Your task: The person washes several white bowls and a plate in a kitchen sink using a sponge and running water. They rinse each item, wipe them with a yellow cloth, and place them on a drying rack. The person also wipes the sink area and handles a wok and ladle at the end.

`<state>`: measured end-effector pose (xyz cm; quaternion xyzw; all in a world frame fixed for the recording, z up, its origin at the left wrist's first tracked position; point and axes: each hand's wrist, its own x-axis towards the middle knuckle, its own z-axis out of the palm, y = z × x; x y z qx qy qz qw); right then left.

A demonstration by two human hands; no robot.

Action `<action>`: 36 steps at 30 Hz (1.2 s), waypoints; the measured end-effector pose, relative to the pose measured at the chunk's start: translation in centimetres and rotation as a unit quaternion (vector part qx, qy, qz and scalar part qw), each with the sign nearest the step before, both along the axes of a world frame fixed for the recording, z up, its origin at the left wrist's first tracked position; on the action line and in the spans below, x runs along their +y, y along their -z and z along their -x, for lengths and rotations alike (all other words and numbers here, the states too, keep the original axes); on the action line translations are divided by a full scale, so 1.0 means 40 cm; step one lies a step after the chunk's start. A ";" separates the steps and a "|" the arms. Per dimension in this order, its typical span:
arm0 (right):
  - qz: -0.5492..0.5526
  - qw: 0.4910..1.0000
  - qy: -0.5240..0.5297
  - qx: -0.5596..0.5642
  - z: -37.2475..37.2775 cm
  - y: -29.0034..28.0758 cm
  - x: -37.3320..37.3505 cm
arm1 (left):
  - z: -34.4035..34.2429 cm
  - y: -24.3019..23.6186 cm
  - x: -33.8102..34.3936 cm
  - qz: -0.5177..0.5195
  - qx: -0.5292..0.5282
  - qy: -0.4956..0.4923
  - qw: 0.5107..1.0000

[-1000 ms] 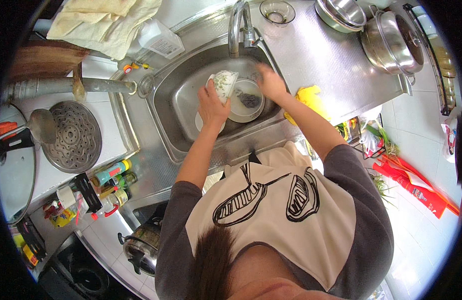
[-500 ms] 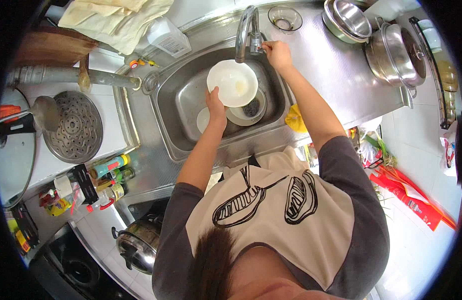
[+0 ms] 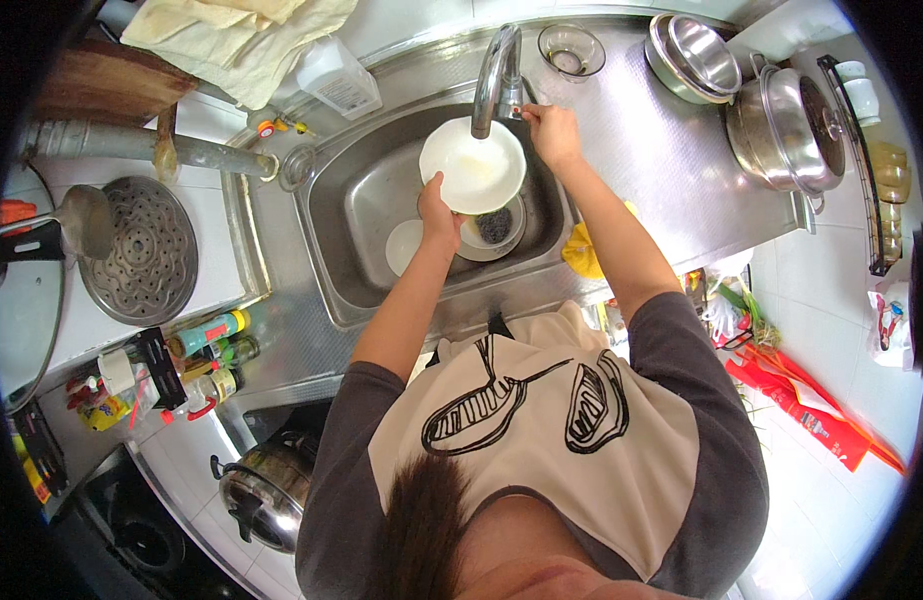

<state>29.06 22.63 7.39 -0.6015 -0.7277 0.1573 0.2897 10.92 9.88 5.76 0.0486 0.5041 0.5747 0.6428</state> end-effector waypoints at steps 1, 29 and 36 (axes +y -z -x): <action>-0.003 1.000 -0.001 0.003 -0.001 0.004 -0.001 | -0.002 0.001 0.002 0.001 -0.001 0.003 1.000; 0.291 0.783 0.120 0.537 0.135 0.067 -0.192 | -0.101 -0.060 -0.001 -0.294 0.766 0.178 0.543; 0.236 0.895 0.091 0.366 0.108 0.078 -0.238 | -0.001 -0.001 0.149 -0.070 0.458 0.327 0.824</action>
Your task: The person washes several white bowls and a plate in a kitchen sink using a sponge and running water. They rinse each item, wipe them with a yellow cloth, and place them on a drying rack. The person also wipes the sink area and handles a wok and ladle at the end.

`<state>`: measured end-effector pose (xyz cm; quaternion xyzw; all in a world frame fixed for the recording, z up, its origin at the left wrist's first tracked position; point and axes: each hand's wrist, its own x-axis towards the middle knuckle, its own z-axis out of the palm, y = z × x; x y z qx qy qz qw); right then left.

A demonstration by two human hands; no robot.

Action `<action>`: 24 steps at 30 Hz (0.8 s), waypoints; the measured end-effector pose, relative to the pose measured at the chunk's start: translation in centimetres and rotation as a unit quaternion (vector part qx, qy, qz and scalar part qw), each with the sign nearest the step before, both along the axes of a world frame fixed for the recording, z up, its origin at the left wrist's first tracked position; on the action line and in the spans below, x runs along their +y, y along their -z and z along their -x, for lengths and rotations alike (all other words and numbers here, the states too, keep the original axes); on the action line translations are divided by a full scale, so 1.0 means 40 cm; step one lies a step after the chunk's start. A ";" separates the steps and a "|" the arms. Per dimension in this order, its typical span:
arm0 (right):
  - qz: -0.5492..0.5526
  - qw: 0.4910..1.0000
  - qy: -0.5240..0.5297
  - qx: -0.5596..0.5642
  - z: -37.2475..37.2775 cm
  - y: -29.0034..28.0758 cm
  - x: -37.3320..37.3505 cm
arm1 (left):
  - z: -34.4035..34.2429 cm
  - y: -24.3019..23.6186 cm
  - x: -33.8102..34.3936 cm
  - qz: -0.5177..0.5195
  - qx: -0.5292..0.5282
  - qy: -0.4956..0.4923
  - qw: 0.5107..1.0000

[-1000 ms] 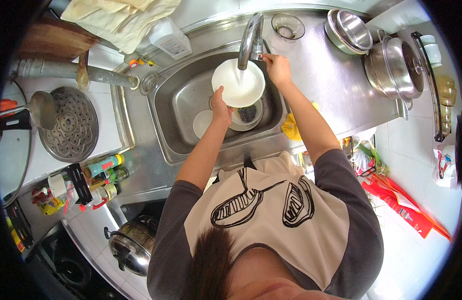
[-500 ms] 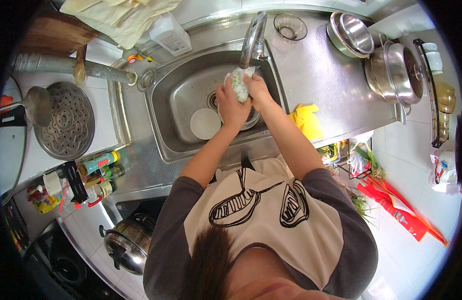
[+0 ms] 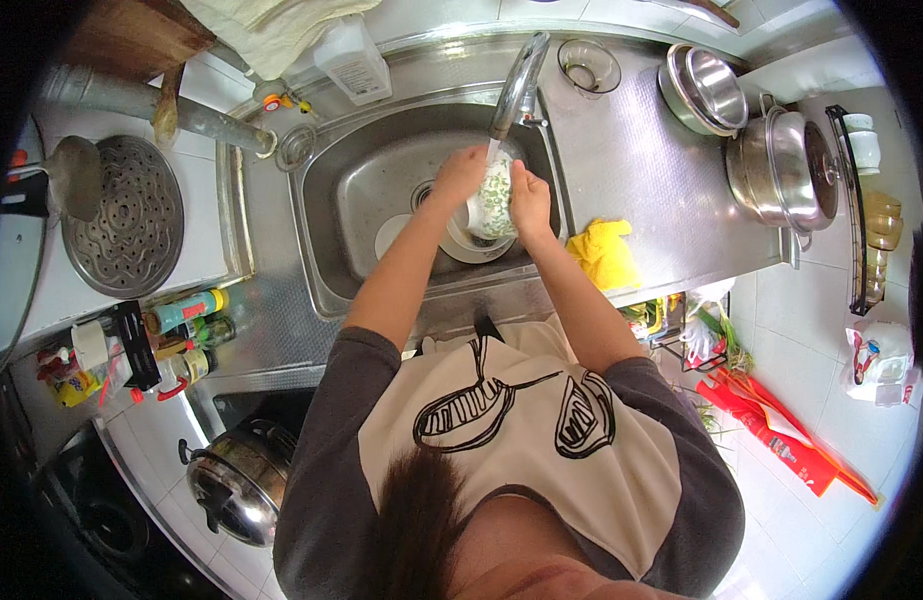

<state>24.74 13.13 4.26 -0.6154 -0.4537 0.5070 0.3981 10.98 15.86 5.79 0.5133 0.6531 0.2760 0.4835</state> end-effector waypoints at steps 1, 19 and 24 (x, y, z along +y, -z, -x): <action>0.007 0.999 0.010 0.045 0.009 -0.031 -0.010 | 0.032 0.018 0.013 0.060 -0.092 -0.008 0.994; -0.206 0.908 -0.266 -0.250 0.117 -0.084 -0.077 | -0.010 0.033 -0.180 0.061 -0.465 -0.342 0.815; -0.405 0.680 -0.437 -0.427 -0.005 -0.038 -0.032 | 0.113 0.079 -0.181 0.065 -0.480 -0.284 0.828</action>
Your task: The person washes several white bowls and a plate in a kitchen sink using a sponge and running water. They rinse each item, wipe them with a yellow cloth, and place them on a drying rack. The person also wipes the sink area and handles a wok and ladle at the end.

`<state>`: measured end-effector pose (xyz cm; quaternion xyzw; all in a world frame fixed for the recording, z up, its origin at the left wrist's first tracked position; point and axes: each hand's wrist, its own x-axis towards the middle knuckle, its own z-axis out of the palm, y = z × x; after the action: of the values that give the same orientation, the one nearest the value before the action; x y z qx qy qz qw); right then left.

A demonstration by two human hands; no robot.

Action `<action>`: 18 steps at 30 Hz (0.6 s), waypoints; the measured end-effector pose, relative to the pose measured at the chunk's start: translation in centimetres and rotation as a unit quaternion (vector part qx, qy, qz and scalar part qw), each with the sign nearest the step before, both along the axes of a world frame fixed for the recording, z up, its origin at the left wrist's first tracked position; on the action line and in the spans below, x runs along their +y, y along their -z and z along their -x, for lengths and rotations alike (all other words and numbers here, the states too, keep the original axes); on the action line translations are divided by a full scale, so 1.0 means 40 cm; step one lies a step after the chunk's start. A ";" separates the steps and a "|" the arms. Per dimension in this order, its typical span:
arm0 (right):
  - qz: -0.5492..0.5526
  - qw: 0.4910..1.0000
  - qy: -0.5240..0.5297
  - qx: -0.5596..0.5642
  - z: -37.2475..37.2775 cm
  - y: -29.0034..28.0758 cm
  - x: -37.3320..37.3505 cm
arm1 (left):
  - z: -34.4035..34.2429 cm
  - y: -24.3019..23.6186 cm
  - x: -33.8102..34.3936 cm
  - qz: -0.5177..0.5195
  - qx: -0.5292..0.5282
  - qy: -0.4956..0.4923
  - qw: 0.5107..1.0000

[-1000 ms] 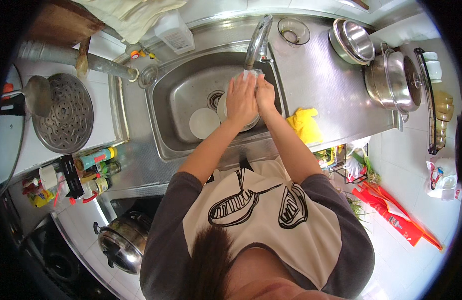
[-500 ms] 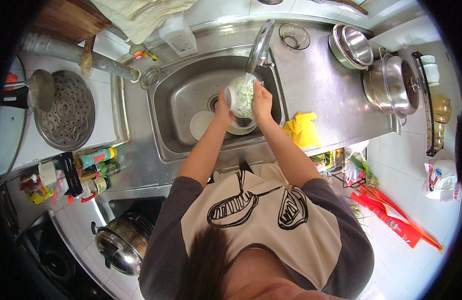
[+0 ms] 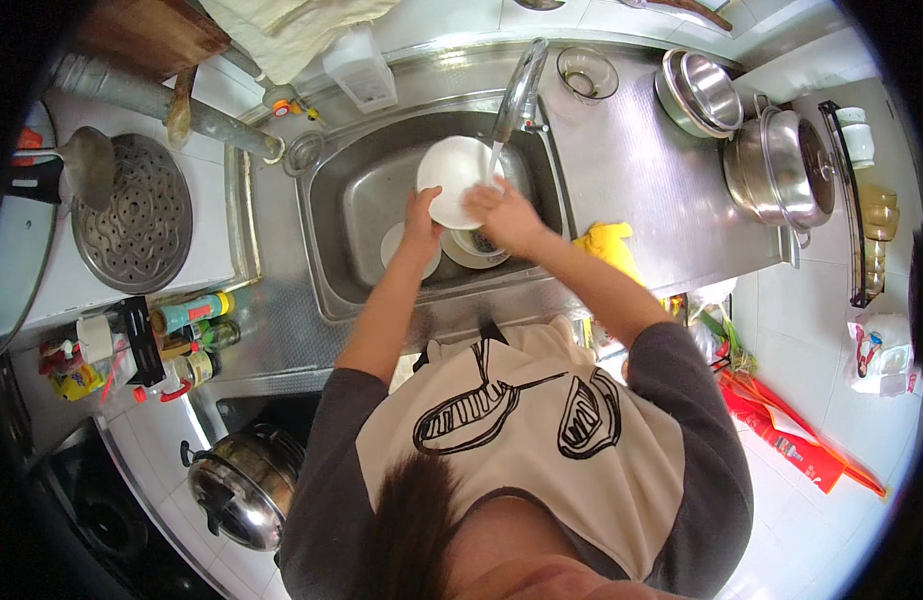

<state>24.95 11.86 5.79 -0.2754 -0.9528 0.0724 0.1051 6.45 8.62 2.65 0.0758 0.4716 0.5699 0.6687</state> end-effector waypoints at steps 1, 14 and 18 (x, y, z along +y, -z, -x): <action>-0.123 0.990 -0.021 -0.060 -0.038 0.023 0.033 | -0.004 -0.004 -0.004 -0.017 0.001 0.017 1.000; -0.125 0.987 -0.088 0.040 -0.064 0.016 0.042 | -0.027 -0.043 -0.032 -0.040 0.006 0.033 0.999; 0.172 0.977 0.130 0.002 0.097 -0.085 -0.088 | -0.098 -0.012 -0.042 -0.012 -0.093 -0.055 0.994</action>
<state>21.08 8.34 9.19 -0.4106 -0.8820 0.2213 0.0666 10.38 6.94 3.14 0.0044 0.4043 0.6157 0.6763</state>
